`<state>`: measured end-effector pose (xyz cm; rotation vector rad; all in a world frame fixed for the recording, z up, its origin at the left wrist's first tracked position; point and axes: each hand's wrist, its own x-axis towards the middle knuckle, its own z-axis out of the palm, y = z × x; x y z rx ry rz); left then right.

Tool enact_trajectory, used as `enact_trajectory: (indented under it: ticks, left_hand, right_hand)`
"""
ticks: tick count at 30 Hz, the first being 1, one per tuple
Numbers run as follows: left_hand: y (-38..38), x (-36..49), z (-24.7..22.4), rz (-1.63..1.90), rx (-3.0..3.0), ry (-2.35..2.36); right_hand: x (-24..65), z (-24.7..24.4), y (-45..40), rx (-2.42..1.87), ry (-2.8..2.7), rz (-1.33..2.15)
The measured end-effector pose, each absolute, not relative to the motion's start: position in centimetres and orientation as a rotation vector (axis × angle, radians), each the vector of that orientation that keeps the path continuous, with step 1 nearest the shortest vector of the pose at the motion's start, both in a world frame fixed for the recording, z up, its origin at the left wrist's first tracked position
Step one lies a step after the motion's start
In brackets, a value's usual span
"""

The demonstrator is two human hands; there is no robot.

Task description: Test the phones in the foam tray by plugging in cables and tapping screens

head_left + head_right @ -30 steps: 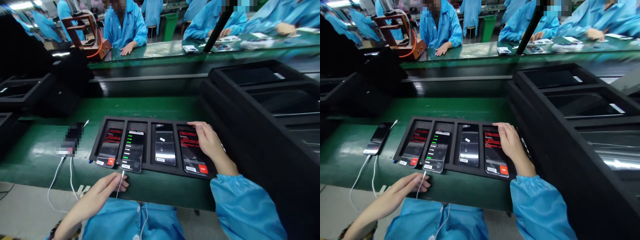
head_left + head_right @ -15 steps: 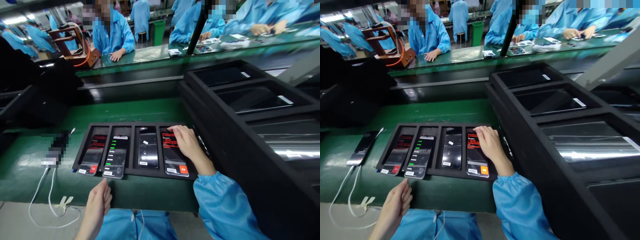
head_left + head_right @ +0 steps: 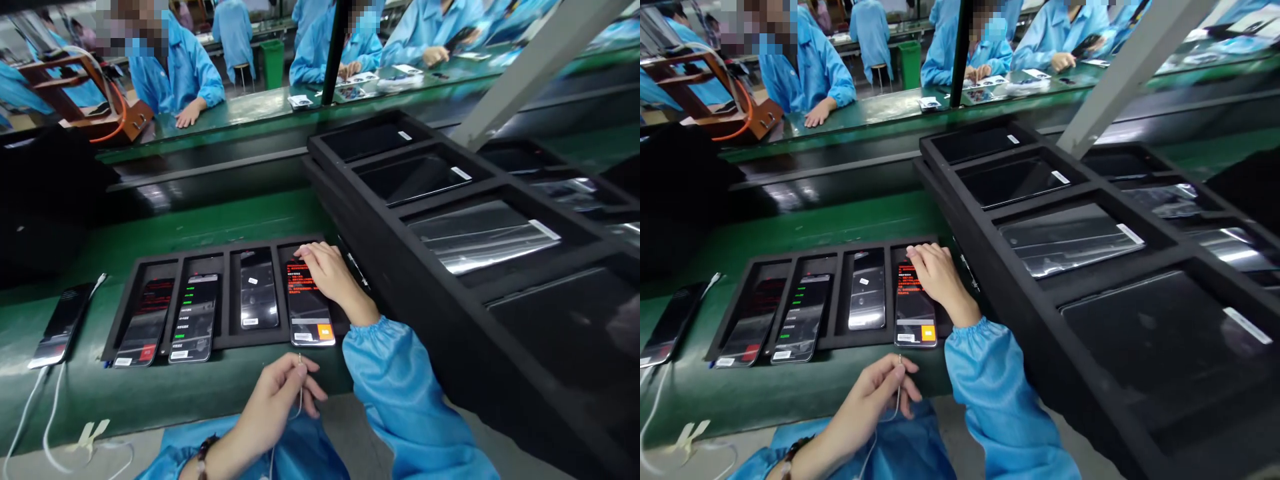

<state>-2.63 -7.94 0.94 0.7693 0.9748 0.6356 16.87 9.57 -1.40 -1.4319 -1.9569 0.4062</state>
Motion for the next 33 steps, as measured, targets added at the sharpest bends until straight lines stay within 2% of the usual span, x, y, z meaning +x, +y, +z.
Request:
enact_trajectory:
  ticks: [13,22,33]
  left_hand:
    - [-7.4,-2.2,-0.4,0.682,0.492,0.955]
    - [-6.7,-1.7,0.4,0.660,0.247,0.919]
    - [-7.2,0.2,1.2,0.714,0.267,0.875]
  right_hand:
    - [17.2,-1.3,9.2,-1.411,-1.952,0.471]
    - [16.9,-0.5,9.0,-1.390,-1.915,0.482]
    - [16.9,-0.7,9.0,-1.424,-1.894,0.494]
